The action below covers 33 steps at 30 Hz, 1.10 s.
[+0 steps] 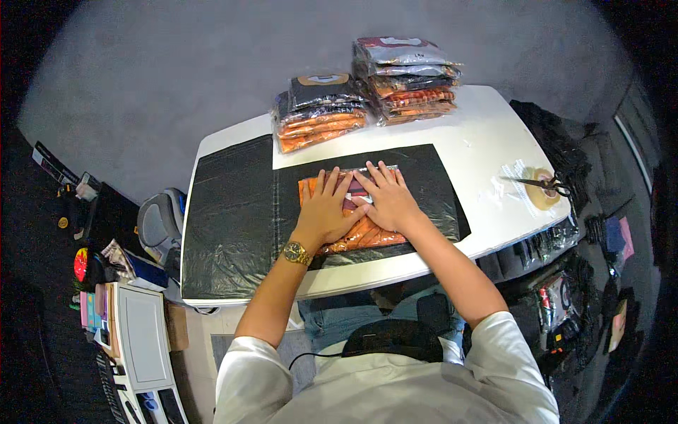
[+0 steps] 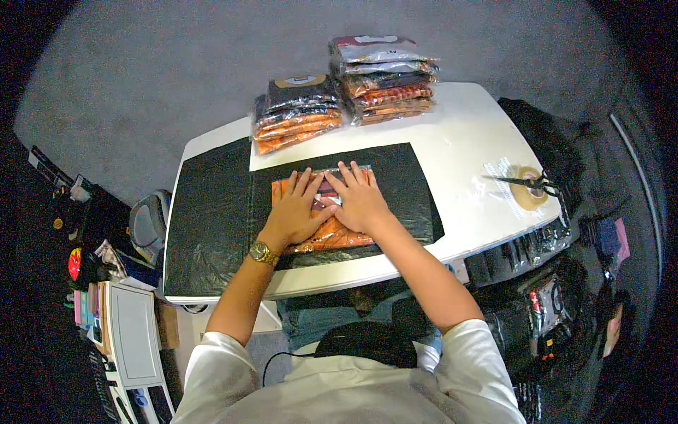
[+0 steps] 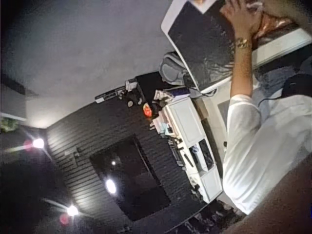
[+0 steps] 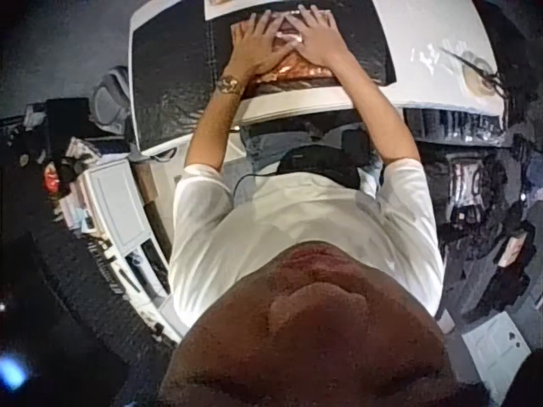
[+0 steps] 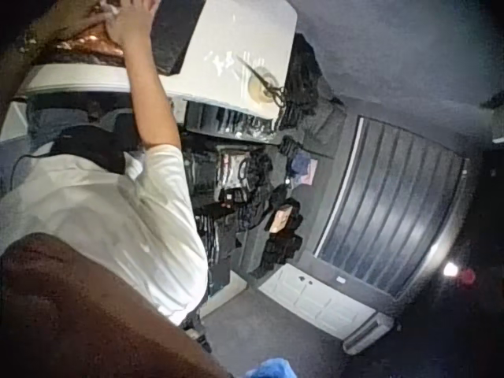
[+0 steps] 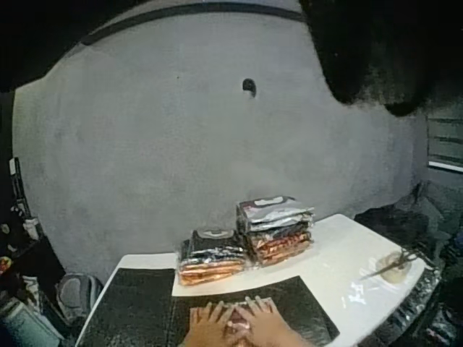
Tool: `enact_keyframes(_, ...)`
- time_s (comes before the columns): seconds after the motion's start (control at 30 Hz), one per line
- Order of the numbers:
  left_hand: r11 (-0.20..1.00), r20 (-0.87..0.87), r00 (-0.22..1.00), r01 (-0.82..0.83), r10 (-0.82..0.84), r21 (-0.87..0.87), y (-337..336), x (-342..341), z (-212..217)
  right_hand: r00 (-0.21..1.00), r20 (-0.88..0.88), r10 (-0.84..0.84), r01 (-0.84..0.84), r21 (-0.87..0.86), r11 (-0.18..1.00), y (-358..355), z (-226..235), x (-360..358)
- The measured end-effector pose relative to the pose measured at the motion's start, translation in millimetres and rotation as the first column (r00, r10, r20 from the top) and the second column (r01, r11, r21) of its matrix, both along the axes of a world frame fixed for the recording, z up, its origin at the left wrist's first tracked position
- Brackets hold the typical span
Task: Packaging folded t-shirts into black plastic shipping mailers and sealing them.
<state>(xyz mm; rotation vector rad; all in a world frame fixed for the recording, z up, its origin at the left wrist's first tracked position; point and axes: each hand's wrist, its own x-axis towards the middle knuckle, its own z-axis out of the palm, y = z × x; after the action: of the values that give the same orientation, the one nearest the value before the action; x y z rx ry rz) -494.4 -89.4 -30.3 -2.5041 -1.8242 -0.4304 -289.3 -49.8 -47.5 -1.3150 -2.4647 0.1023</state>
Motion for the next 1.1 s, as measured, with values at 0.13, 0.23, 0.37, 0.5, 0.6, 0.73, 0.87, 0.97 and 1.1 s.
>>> enact_keyframes(0.13, 1.000, -0.024, 1.000, -0.004, 0.004, 0.019, -0.1, -0.6, -1.1, 1.000, 0.023, -0.014, 0.014, -0.018, 1.000, -1.5, 2.1, -1.1)
enact_keyframes(0.23, 1.000, 0.001, 1.000, -0.001, 0.001, 0.021, -0.3, 0.5, -0.7, 0.999, 0.030, -0.015, 0.016, -0.027, 1.000, -1.8, 3.2, -1.3)
enact_keyframes(0.37, 1.000, 0.057, 0.998, 0.013, -0.013, 0.002, -1.4, -1.9, -1.0, 1.000, 0.026, -0.010, 0.011, -0.049, 0.999, -3.0, 5.9, -2.3)
enact_keyframes(0.5, 0.999, 0.075, 0.996, 0.043, -0.042, -0.008, 5.3, -4.0, 6.8, 0.995, -0.097, 0.007, -0.006, 0.012, 1.000, 1.3, -3.6, 3.3)
enact_keyframes(0.6, 0.997, 0.213, 0.977, 0.000, -0.016, 0.075, 17.1, -32.5, 10.9, 0.979, -0.206, -0.015, 0.020, 0.021, 1.000, -2.3, 2.0, 3.1)
enact_keyframes(0.73, 0.912, 0.401, 0.830, -0.409, 0.388, -0.037, 17.7, -63.0, 30.0, 0.922, -0.367, -0.122, 0.131, 0.000, 0.991, 3.9, -2.1, 12.5)
enact_keyframes(0.87, 0.910, 0.462, 0.784, -0.355, 0.414, -0.214, 12.9, -73.7, 21.9, 0.849, -0.502, -0.166, 0.100, -0.156, 0.983, 2.3, 1.9, 10.9)
enact_keyframes(0.97, 0.926, 0.540, 0.754, -0.332, 0.374, -0.178, 18.4, -79.4, 7.7, 0.826, -0.542, -0.156, 0.065, -0.184, 0.981, 1.9, 3.4, 12.8)
enact_keyframes(1.1, 0.921, 0.630, 0.673, -0.322, 0.386, -0.220, 29.2, -91.7, -7.8, 0.794, -0.586, -0.161, 0.036, -0.220, 0.975, 7.5, 0.5, 13.9)
